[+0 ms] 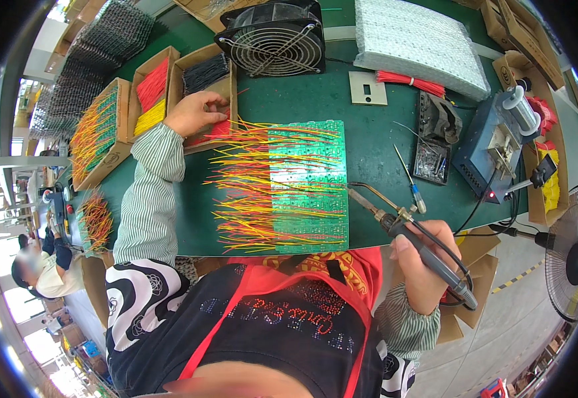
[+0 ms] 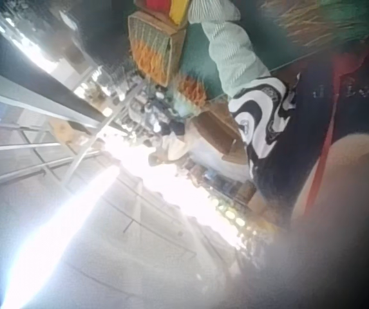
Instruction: The person solders multiple wires onto a green circuit board at a workstation using a soldering iron and pliers.
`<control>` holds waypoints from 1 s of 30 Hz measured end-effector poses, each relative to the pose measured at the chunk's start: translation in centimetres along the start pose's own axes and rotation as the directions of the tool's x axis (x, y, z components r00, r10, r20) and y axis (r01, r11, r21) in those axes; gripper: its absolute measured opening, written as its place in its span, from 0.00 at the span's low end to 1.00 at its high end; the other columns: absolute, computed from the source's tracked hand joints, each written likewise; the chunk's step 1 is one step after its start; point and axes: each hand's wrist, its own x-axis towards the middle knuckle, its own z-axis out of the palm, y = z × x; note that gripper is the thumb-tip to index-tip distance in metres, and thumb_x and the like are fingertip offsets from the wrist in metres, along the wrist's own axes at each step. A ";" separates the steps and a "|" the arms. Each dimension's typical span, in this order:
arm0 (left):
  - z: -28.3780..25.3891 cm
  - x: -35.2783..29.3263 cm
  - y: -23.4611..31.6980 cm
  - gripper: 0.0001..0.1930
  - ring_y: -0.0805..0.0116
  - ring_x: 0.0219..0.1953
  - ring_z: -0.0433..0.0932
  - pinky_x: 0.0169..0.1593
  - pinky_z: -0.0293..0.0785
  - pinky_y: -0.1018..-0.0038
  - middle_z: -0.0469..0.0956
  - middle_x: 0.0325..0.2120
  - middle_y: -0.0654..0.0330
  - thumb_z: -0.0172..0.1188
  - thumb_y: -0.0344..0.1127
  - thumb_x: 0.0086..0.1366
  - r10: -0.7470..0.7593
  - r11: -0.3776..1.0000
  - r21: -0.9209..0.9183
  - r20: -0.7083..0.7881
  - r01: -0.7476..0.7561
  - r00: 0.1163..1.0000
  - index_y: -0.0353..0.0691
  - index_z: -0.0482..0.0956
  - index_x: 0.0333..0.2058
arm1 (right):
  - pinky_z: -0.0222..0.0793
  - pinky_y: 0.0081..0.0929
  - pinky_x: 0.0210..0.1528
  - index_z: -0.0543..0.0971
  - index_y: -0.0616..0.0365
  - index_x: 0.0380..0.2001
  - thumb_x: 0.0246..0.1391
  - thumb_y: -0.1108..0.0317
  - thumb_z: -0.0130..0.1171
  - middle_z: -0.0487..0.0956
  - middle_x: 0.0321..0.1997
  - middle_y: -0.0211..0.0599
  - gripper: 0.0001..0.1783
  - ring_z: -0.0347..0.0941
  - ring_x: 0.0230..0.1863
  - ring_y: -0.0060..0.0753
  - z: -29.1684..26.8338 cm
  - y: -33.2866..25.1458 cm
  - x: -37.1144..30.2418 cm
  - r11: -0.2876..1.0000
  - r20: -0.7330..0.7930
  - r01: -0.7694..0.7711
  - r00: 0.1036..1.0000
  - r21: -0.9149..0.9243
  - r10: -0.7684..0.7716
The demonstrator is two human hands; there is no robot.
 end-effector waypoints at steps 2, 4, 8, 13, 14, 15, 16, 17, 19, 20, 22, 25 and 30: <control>0.3 0.8 0.2 0.13 0.70 0.27 0.70 0.33 0.67 0.75 0.72 0.23 0.60 0.63 0.36 0.52 0.004 0.999 0.054 0.060 -0.007 0.998 0.35 0.76 0.35 | 0.67 0.17 0.25 0.71 0.66 0.31 0.42 0.79 0.57 0.75 0.21 0.38 0.09 0.70 0.20 0.22 0.1 0.0 0.1 0.999 -0.027 -0.013 1.000 -0.041 0.012; 0.6 1.5 -0.4 0.12 0.69 0.28 0.71 0.33 0.67 0.74 0.72 0.24 0.59 0.63 0.35 0.53 0.025 0.999 0.019 0.093 -0.027 0.995 0.35 0.76 0.34 | 0.67 0.17 0.25 0.71 0.66 0.30 0.42 0.79 0.56 0.75 0.21 0.38 0.09 0.70 0.20 0.22 0.2 0.0 0.3 0.999 -0.029 -0.010 1.000 -0.045 0.009; 0.7 1.2 -0.9 0.08 0.67 0.28 0.73 0.34 0.68 0.73 0.74 0.24 0.56 0.60 0.32 0.55 0.143 0.990 -0.004 0.088 -0.143 0.986 0.35 0.76 0.33 | 0.67 0.17 0.25 0.71 0.66 0.30 0.41 0.79 0.56 0.75 0.21 0.38 0.09 0.70 0.19 0.21 0.7 -0.1 0.7 0.997 -0.033 -0.007 0.999 -0.072 0.004; 0.5 0.0 0.5 0.07 0.67 0.27 0.73 0.34 0.69 0.73 0.75 0.25 0.55 0.58 0.31 0.56 0.053 0.999 0.002 0.003 -0.053 0.999 0.34 0.75 0.33 | 0.67 0.17 0.25 0.71 0.66 0.30 0.41 0.79 0.56 0.75 0.21 0.38 0.09 0.70 0.19 0.21 1.2 -0.5 0.9 0.997 -0.033 -0.001 0.999 -0.072 -0.001; 0.7 0.1 0.5 0.07 0.67 0.27 0.73 0.34 0.69 0.74 0.75 0.26 0.55 0.58 0.31 0.56 0.054 0.998 0.014 -0.031 -0.053 0.998 0.34 0.75 0.33 | 0.67 0.17 0.24 0.71 0.66 0.30 0.41 0.80 0.56 0.75 0.21 0.38 0.09 0.70 0.19 0.21 1.3 -0.4 1.1 0.997 -0.039 -0.005 0.999 -0.083 0.001; 0.9 0.3 0.3 0.07 0.67 0.27 0.73 0.34 0.69 0.74 0.75 0.26 0.55 0.58 0.31 0.56 0.052 0.999 0.011 -0.026 -0.052 0.998 0.34 0.75 0.33 | 0.67 0.17 0.24 0.71 0.66 0.30 0.41 0.80 0.56 0.75 0.21 0.38 0.09 0.70 0.19 0.21 1.3 -0.3 1.2 0.996 -0.039 -0.010 0.999 -0.086 0.007; 1.0 0.2 0.2 0.08 0.67 0.27 0.73 0.34 0.69 0.74 0.75 0.26 0.55 0.58 0.31 0.56 0.053 0.998 -0.042 -0.057 -0.055 0.997 0.34 0.75 0.33 | 0.67 0.17 0.24 0.71 0.66 0.30 0.41 0.80 0.56 0.75 0.21 0.38 0.09 0.70 0.19 0.22 1.2 -0.3 1.1 0.996 -0.040 -0.005 0.999 -0.086 0.002; 1.2 0.1 0.1 0.08 0.67 0.27 0.73 0.33 0.69 0.74 0.75 0.26 0.55 0.58 0.31 0.56 0.053 0.994 -0.094 -0.086 -0.061 0.995 0.34 0.75 0.33 | 0.67 0.17 0.24 0.71 0.66 0.30 0.41 0.80 0.56 0.75 0.22 0.38 0.09 0.70 0.19 0.22 1.1 -0.2 0.9 0.996 -0.043 -0.001 0.999 -0.086 -0.003; 1.1 0.1 -0.5 0.08 0.61 0.30 0.74 0.35 0.69 0.71 0.76 0.27 0.52 0.57 0.33 0.56 0.099 0.993 -0.059 -0.116 -0.106 0.988 0.35 0.76 0.33 | 0.67 0.17 0.24 0.71 0.66 0.30 0.41 0.80 0.56 0.75 0.22 0.38 0.09 0.70 0.19 0.22 1.0 -0.1 0.8 0.996 -0.036 0.008 0.999 -0.085 -0.011; 1.1 0.0 -0.6 0.09 0.56 0.32 0.76 0.37 0.69 0.68 0.77 0.29 0.50 0.57 0.34 0.56 0.145 0.988 -0.024 -0.144 -0.150 0.979 0.35 0.77 0.33 | 0.67 0.17 0.24 0.71 0.66 0.30 0.41 0.80 0.56 0.75 0.22 0.38 0.09 0.70 0.19 0.22 1.0 -0.1 0.8 0.996 -0.030 0.016 0.999 -0.085 -0.018; 0.7 -0.1 -0.2 0.10 0.56 0.32 0.76 0.37 0.69 0.68 0.77 0.28 0.49 0.57 0.35 0.56 0.101 0.994 -0.028 -0.135 -0.106 0.986 0.36 0.77 0.33 | 0.67 0.17 0.24 0.71 0.66 0.30 0.41 0.80 0.56 0.75 0.22 0.38 0.09 0.70 0.19 0.22 0.9 -0.2 0.8 0.997 -0.028 0.015 0.999 -0.080 -0.017; 0.4 -0.2 0.1 0.10 0.56 0.31 0.76 0.36 0.69 0.68 0.77 0.27 0.50 0.57 0.35 0.55 0.051 0.998 -0.015 -0.135 -0.053 0.990 0.35 0.77 0.34 | 0.67 0.18 0.24 0.71 0.66 0.30 0.41 0.80 0.56 0.75 0.22 0.38 0.09 0.70 0.19 0.22 0.9 -0.1 0.8 0.998 -0.025 0.020 0.999 -0.066 -0.022; 0.4 0.2 0.1 0.10 0.61 0.28 0.76 0.34 0.70 0.69 0.77 0.25 0.52 0.57 0.36 0.56 0.007 0.995 -0.101 -0.172 -0.024 0.985 0.34 0.76 0.32 | 0.67 0.17 0.25 0.71 0.66 0.30 0.42 0.80 0.56 0.75 0.21 0.38 0.09 0.70 0.19 0.22 0.7 -0.2 0.7 0.996 -0.031 0.006 0.999 -0.088 -0.009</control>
